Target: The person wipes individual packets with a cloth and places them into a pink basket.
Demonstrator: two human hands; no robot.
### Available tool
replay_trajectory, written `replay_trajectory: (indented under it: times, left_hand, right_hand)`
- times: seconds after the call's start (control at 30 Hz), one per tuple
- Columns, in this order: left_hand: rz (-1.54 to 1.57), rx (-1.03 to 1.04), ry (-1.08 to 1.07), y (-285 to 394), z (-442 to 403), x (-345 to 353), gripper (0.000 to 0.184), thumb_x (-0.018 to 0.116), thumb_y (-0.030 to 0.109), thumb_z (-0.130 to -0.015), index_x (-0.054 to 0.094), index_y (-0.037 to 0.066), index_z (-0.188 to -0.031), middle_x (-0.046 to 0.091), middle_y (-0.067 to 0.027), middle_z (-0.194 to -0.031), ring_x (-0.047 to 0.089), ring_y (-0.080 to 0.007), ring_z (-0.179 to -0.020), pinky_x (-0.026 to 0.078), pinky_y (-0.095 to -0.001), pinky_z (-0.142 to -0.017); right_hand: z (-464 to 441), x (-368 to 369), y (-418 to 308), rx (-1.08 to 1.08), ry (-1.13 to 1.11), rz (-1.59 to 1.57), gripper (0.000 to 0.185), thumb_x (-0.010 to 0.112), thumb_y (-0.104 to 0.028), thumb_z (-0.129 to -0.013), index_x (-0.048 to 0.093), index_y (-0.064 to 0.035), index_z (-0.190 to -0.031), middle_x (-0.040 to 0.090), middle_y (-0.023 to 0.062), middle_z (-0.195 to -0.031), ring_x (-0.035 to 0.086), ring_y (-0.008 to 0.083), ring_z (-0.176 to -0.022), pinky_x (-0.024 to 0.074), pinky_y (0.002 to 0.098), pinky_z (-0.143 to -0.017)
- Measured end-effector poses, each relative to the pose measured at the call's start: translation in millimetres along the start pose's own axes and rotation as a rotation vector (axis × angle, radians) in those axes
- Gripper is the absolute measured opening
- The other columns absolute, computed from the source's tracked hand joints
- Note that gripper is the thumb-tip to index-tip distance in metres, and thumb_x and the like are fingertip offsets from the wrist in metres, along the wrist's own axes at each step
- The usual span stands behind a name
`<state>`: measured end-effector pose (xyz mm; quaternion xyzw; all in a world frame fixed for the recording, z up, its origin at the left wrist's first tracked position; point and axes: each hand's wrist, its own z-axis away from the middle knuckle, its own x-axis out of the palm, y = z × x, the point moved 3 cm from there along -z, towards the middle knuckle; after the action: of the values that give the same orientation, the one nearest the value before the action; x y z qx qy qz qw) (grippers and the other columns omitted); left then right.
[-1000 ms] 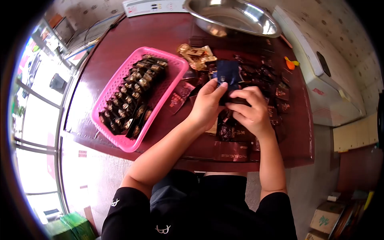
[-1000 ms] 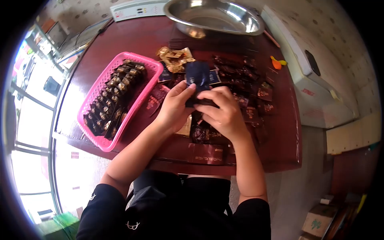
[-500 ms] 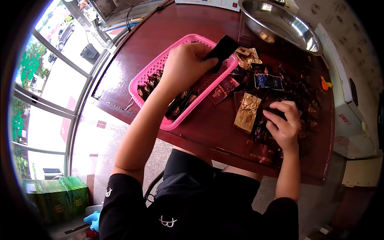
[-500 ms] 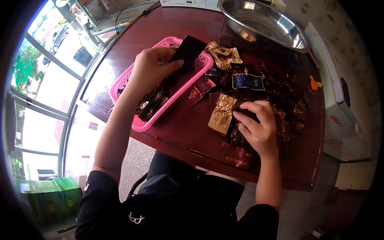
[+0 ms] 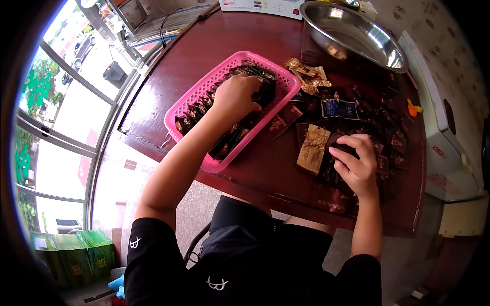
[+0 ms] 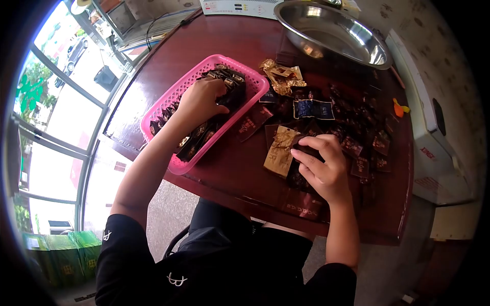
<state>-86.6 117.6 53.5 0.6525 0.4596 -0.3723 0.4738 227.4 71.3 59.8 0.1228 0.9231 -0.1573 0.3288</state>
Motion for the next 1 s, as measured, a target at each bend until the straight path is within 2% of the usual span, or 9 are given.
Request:
replay_trajectory:
  times: [0.1,0.47,0.6,0.67,0.73,0.8,0.87,0.93,1.0]
  left_hand:
    - [0.039,-0.025,-0.095,-0.9,2.0,-0.4,0.042,0.087,0.021,-0.059,0.067,0.002,-0.092,0.068,-0.0141,-0.092,0.066,-0.0319,-0.089,0.052,-0.0412,-0.079]
    - [0.042,0.020,-0.044,8.8,2.7,-15.6,0.042,0.084,0.021,-0.063,0.068,0.000,-0.096,0.069,-0.0164,-0.094,0.067,-0.0332,-0.088,0.052,-0.0416,-0.080]
    - [0.027,0.080,0.115,65.1,10.8,-33.0,0.036,0.079,0.018,-0.072,0.068,0.001,-0.102,0.065,-0.0149,-0.102,0.065,-0.0340,-0.093,0.051,-0.0420,-0.082]
    - [-0.009,0.207,0.175,104.6,13.8,-28.3,0.025,0.073,0.014,-0.080,0.066,0.000,-0.099,0.063,-0.0132,-0.097,0.062,-0.0336,-0.093,0.051,-0.0436,-0.081]
    - [-0.052,0.329,0.062,131.2,14.1,8.3,0.020,0.068,0.012,-0.084,0.065,-0.002,-0.097,0.062,-0.0142,-0.095,0.062,-0.0342,-0.090,0.051,-0.0442,-0.079]
    - [0.035,0.215,-0.165,161.5,8.2,31.6,0.026,0.061,0.009,-0.088,0.059,-0.006,-0.109,0.062,-0.0201,-0.095,0.060,-0.0340,-0.103,0.048,-0.0436,-0.086]
    - [0.172,0.203,-0.103,168.7,-17.1,69.6,0.037,0.059,0.009,-0.089,0.052,-0.007,-0.122,0.062,-0.0240,-0.105,0.057,-0.0359,-0.111,0.046,-0.0433,-0.093]
    - [0.146,0.368,0.209,155.8,-42.0,120.2,0.047,0.059,0.010,-0.089,0.046,-0.007,-0.131,0.058,-0.0268,-0.119,0.055,-0.0389,-0.116,0.044,-0.0429,-0.099]
    - [0.158,0.355,0.194,153.0,-49.8,131.7,0.055,0.061,0.011,-0.088,0.041,-0.005,-0.137,0.053,-0.0269,-0.128,0.052,-0.0404,-0.119,0.043,-0.0426,-0.102]
  right_hand:
    - [0.2,0.9,1.0,0.004,-0.006,-0.006,0.046,0.072,0.009,-0.056,0.072,-0.0086,-0.098,0.063,0.0060,-0.105,0.059,0.0276,-0.091,0.0515,0.0379,-0.074]
    - [-2.1,1.0,2.4,0.010,-0.003,0.015,0.043,0.071,0.009,-0.056,0.072,-0.0072,-0.096,0.064,0.0065,-0.103,0.059,0.0274,-0.090,0.0519,0.0373,-0.073]
    - [1.9,-1.6,9.8,0.150,0.122,0.089,0.034,0.069,0.009,-0.059,0.071,-0.0040,-0.090,0.064,0.0070,-0.100,0.060,0.0264,-0.088,0.0521,0.0356,-0.072]
    - [7.5,-7.4,21.2,0.268,0.177,0.156,0.032,0.069,0.009,-0.060,0.071,-0.0033,-0.090,0.064,0.0070,-0.100,0.060,0.0267,-0.090,0.0522,0.0365,-0.074]
    - [12.8,-12.4,32.4,0.331,0.173,0.219,0.031,0.068,0.006,-0.064,0.071,-0.0031,-0.093,0.064,0.0056,-0.102,0.061,0.0265,-0.093,0.0524,0.0365,-0.077]
    - [19.4,-12.9,44.2,0.386,0.189,0.206,0.030,0.068,0.005,-0.066,0.071,-0.0029,-0.095,0.065,0.0061,-0.103,0.061,0.0268,-0.093,0.0530,0.0366,-0.078]
    - [23.7,-11.9,52.4,0.398,0.159,0.190,0.033,0.069,0.003,-0.068,0.070,-0.0029,-0.101,0.065,0.0085,-0.105,0.063,0.0278,-0.094,0.0544,0.0374,-0.081]
    - [27.3,-7.1,56.3,0.403,0.162,0.140,0.037,0.070,0.002,-0.069,0.068,-0.0027,-0.106,0.064,0.0102,-0.107,0.064,0.0293,-0.098,0.0541,0.0378,-0.083]
    - [27.7,-5.9,54.7,0.443,0.125,0.134,0.041,0.074,-0.003,-0.072,0.065,-0.0018,-0.112,0.062,0.0114,-0.111,0.064,0.0310,-0.099,0.0533,0.0381,-0.086]
